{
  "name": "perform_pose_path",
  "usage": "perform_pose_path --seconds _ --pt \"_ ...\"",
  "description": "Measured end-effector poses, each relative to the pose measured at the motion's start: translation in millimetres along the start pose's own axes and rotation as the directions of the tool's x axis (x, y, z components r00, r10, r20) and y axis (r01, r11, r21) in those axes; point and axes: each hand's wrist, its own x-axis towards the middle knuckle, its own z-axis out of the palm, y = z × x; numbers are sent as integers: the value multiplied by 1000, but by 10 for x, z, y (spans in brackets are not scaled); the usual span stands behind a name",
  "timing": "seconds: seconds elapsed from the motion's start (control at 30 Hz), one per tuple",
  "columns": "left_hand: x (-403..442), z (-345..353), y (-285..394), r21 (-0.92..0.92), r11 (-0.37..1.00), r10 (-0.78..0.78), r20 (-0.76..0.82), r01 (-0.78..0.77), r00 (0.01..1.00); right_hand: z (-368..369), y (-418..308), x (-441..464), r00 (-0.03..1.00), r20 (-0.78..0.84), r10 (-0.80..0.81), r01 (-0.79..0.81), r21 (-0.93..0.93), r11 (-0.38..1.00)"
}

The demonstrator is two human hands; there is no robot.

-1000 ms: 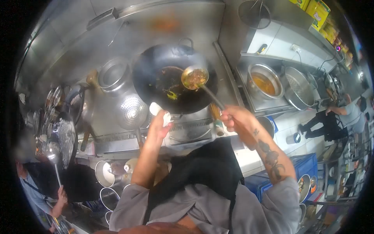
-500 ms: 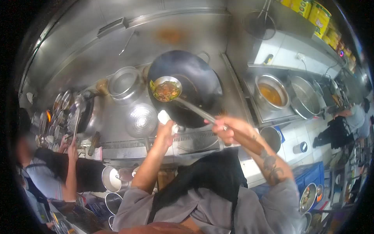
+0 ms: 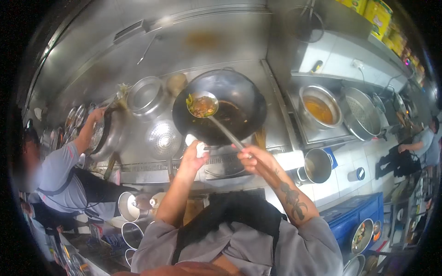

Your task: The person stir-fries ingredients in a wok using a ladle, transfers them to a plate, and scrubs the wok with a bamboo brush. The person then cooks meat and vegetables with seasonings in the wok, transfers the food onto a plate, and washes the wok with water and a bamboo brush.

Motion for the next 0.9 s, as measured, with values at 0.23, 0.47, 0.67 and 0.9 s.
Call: perform_pose_path --seconds 0.23,0.47,0.67,0.9 --pt "564 -252 -231 199 940 302 -116 -276 946 -23 -53 -709 983 -46 -177 173 -86 981" --pt "1191 -139 -434 910 -185 696 388 -371 604 -291 -116 -1547 931 168 -325 325 28 945" --pt "1216 222 -1158 833 -64 694 433 -549 575 -67 330 -2423 730 -280 -623 626 -94 775" --pt "1478 505 -1710 775 344 424 375 -530 824 266 1046 -2976 424 -458 -781 813 -187 551"
